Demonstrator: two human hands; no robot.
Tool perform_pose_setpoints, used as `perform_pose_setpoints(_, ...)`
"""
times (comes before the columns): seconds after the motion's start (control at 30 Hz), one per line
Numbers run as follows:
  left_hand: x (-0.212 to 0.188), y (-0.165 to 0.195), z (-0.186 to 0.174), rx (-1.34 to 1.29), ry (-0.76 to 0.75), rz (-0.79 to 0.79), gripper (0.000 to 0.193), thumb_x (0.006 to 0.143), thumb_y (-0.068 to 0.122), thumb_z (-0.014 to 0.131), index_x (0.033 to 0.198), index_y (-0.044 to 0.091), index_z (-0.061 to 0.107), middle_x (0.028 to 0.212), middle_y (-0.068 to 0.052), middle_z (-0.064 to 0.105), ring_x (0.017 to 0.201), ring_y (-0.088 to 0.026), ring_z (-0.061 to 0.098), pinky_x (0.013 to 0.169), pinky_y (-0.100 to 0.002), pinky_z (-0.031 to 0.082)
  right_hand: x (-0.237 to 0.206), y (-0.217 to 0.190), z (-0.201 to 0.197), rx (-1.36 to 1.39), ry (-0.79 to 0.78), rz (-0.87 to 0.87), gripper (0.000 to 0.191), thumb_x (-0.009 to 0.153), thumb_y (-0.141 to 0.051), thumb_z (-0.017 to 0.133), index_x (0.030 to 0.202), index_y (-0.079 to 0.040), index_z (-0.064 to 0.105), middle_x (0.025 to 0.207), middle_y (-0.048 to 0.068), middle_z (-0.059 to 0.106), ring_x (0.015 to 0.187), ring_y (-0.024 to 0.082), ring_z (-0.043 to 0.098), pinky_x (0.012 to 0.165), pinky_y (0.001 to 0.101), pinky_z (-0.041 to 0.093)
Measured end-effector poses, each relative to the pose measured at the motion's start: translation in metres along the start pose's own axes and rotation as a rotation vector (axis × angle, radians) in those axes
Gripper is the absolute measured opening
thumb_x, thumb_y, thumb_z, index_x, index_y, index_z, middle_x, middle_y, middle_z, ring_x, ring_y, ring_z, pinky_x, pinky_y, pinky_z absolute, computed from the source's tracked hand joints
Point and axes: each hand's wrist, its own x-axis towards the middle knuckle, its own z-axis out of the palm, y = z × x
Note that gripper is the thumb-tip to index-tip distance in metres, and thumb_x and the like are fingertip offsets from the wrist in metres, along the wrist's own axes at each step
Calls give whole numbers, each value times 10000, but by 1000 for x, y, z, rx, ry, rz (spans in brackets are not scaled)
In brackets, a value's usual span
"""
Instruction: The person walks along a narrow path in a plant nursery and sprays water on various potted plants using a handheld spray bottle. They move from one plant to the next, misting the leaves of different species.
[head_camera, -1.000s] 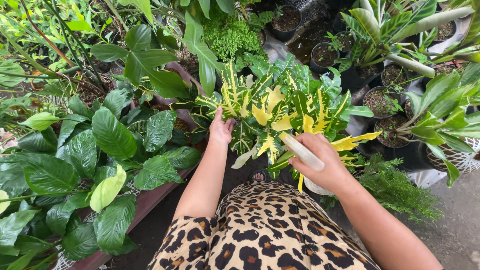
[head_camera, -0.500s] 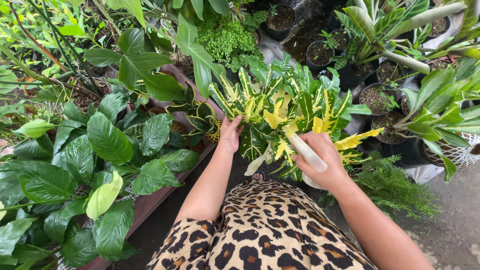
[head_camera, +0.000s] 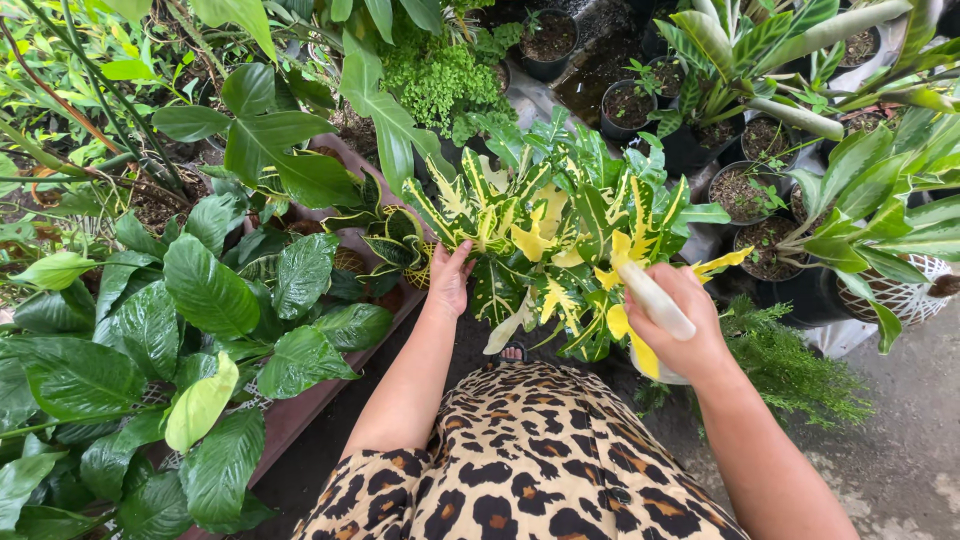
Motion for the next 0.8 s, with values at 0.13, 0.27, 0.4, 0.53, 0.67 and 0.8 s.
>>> perform_pose_setpoints(0.13, 6, 1, -5, -34, 60, 1, 503, 850, 223, 793, 1293, 192, 557, 1236, 32, 647, 1140, -158, 579, 944, -376, 420, -17, 6, -2, -50, -10, 8, 175, 751, -152, 756, 898, -102, 673, 862, 53, 662, 862, 270, 579, 797, 377, 467)
perform_pose_setpoints(0.27, 14, 3, -11, -104, 118, 41, 471, 871, 238, 798, 1248, 151, 529, 1247, -12, 647, 1148, -206, 595, 970, -415, 444, -31, 17, -2, 16, 41, -80, 293, 738, -117, 761, 1016, -75, 675, 948, 72, 654, 906, 268, 587, 818, 368, 471)
perform_pose_setpoints(0.4, 15, 4, -17, -106, 110, 74, 475, 868, 268, 780, 1259, 151, 537, 1266, -21, 643, 1174, -226, 600, 1023, -432, 459, -41, 33, 5, 160, 115, 63, 260, 795, -34, 744, 1040, -56, 658, 940, 50, 665, 879, 203, 607, 807, 323, 489)
perform_pose_setpoints(0.53, 6, 4, -20, 42, 155, 55, 470, 922, 340, 729, 1302, 98, 594, 1298, -37, 668, 1232, -209, 605, 1074, -369, 434, -59, 39, 22, 532, 268, 188, 301, 840, 9, 707, 1124, -48, 622, 1029, 50, 606, 932, 138, 608, 808, 277, 500)
perform_pose_setpoints(0.67, -24, -2, -25, 84, 296, 25, 430, 956, 342, 643, 1291, 79, 585, 1244, -50, 644, 1161, -217, 595, 1018, -411, 465, -84, 42, 33, 435, 366, 105, 361, 818, 33, 708, 1160, -33, 614, 1086, 46, 602, 969, 130, 592, 833, 272, 485)
perform_pose_setpoints(0.8, -57, -12, -40, 68, 222, 63, 418, 1021, 345, 533, 1236, -7, 601, 1187, -128, 671, 1053, -253, 657, 950, -435, 502, -110, 49, 40, 219, 347, 29, 269, 814, 50, 733, 1051, -56, 662, 1031, 46, 581, 930, 143, 577, 813, 277, 486)
